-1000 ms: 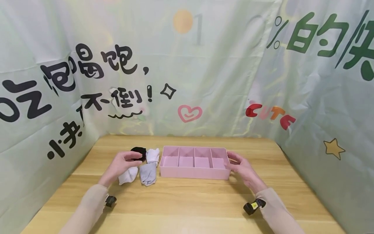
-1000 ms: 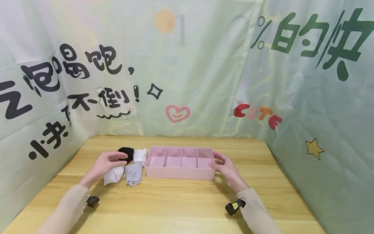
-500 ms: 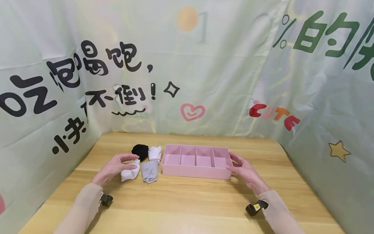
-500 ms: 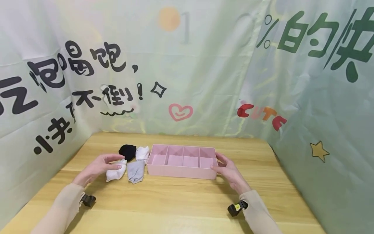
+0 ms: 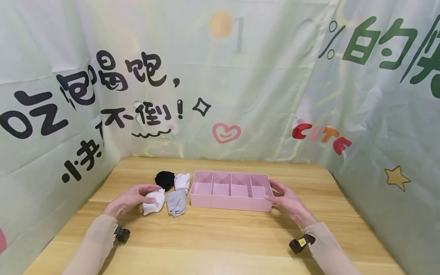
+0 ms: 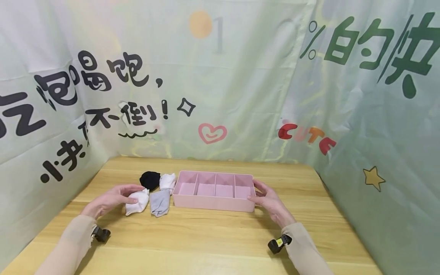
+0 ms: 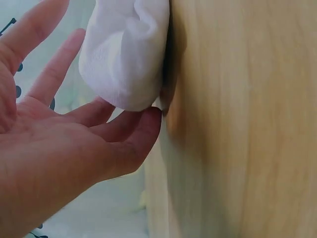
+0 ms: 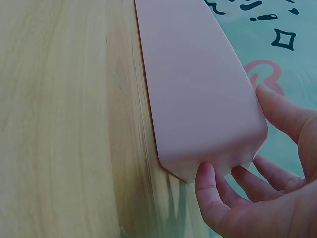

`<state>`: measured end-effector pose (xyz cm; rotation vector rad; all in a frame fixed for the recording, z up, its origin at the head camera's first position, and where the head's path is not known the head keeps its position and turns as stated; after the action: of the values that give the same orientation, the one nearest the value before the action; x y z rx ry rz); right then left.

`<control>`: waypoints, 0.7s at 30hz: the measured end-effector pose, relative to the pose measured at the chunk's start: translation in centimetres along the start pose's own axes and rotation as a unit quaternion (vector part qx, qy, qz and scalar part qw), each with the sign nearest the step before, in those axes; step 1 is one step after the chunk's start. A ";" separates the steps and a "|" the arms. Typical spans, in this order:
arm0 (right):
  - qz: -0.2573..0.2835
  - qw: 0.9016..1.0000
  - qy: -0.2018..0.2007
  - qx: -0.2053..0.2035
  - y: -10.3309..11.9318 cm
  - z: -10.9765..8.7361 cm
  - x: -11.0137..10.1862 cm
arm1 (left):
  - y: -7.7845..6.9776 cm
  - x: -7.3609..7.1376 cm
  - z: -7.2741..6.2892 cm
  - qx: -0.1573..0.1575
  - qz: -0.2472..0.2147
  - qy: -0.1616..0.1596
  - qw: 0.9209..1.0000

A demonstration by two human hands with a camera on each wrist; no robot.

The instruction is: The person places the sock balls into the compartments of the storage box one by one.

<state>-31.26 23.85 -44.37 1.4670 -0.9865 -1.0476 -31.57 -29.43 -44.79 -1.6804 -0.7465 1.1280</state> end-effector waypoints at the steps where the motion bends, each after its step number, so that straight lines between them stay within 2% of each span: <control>1: 0.002 1.000 -0.001 0.000 0.0 0.0 0.0 | 0.1 -0.1 0.0 0.000 -0.002 0.000 1.000; 7: -0.004 1.000 0.005 0.000 -0.4 0.1 -0.2 | 0.5 -0.3 0.4 0.003 0.008 0.013 1.000; 14: -0.009 1.000 0.009 -0.003 -0.2 0.3 -0.1 | 0.6 -0.5 0.9 -0.019 0.023 0.002 1.000; 21: -0.004 1.000 0.007 0.003 -0.1 0.1 0.0 | 0.8 -0.4 1.2 -0.018 0.033 0.012 0.999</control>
<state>-31.38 23.83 -44.48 1.4825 -0.9748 -1.0391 -32.85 -29.61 -45.53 -1.7576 -0.7050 1.1435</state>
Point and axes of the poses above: each hand's wrist, its own z-axis towards the middle knuckle, its own x-axis out of the palm, y = z × x, the point moved 3 cm from there along z, towards the middle knuckle, and after that the axes turned 2 degrees about y, right-handed, at the moved point
